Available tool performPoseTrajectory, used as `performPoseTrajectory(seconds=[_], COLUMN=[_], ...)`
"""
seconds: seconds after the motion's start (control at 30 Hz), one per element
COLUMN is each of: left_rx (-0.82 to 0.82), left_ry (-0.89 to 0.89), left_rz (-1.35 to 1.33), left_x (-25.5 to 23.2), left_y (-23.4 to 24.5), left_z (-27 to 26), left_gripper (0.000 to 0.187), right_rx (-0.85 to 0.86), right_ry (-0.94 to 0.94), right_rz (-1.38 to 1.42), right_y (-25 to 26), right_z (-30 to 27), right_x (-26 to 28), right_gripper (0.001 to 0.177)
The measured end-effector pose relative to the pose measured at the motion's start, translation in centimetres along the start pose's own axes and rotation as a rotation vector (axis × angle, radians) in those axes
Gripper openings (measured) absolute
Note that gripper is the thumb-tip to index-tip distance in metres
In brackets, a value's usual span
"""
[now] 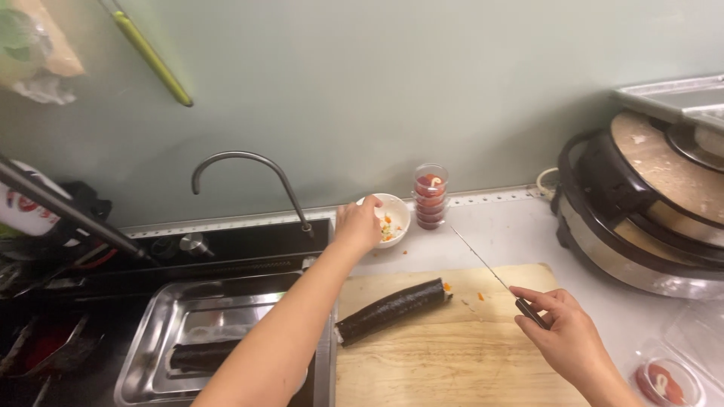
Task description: Slicing kimbap rolls and arranging the pieces into plastic takeout containers for packaging.
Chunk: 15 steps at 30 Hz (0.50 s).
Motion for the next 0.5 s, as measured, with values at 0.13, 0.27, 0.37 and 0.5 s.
performPoseTrajectory(seconds=[0.13, 0.27, 0.37, 0.5], left_rx=[0.030, 0.074, 0.083, 0.094], left_ry=[-0.053, 0.029, 0.044, 0.001], left_rz=[0.010, -0.135, -0.171, -0.034], left_x=[-0.1, -1.6, -1.4, -2.2], left_y=[-0.8, 1.0, 0.4, 0.1], left_z=[0.2, -0.3, -0.3, -0.5], left_gripper=[0.034, 0.050, 0.058, 0.035], right_rx=[-0.039, 0.031, 0.076, 0.078], right_ry=[0.017, -0.120, -0.220, -0.251], right_rz=[0.028, -0.006, 0.119, 0.077], right_y=[0.6, 1.0, 1.2, 0.7], right_z=[0.3, -1.2, -2.7, -3.3], right_x=[-2.0, -1.9, -1.9, -3.1], right_gripper=[0.039, 0.039, 0.037, 0.040])
Point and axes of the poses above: each hand's wrist, its own z-axis towards the middle knuckle, its own y-axis out of the back of the hand, x = y × z, the point moved 6 cm from there along z, towards the middle knuckle, and after that the axes turned 9 degrees about -y, right-handed, at the moved point
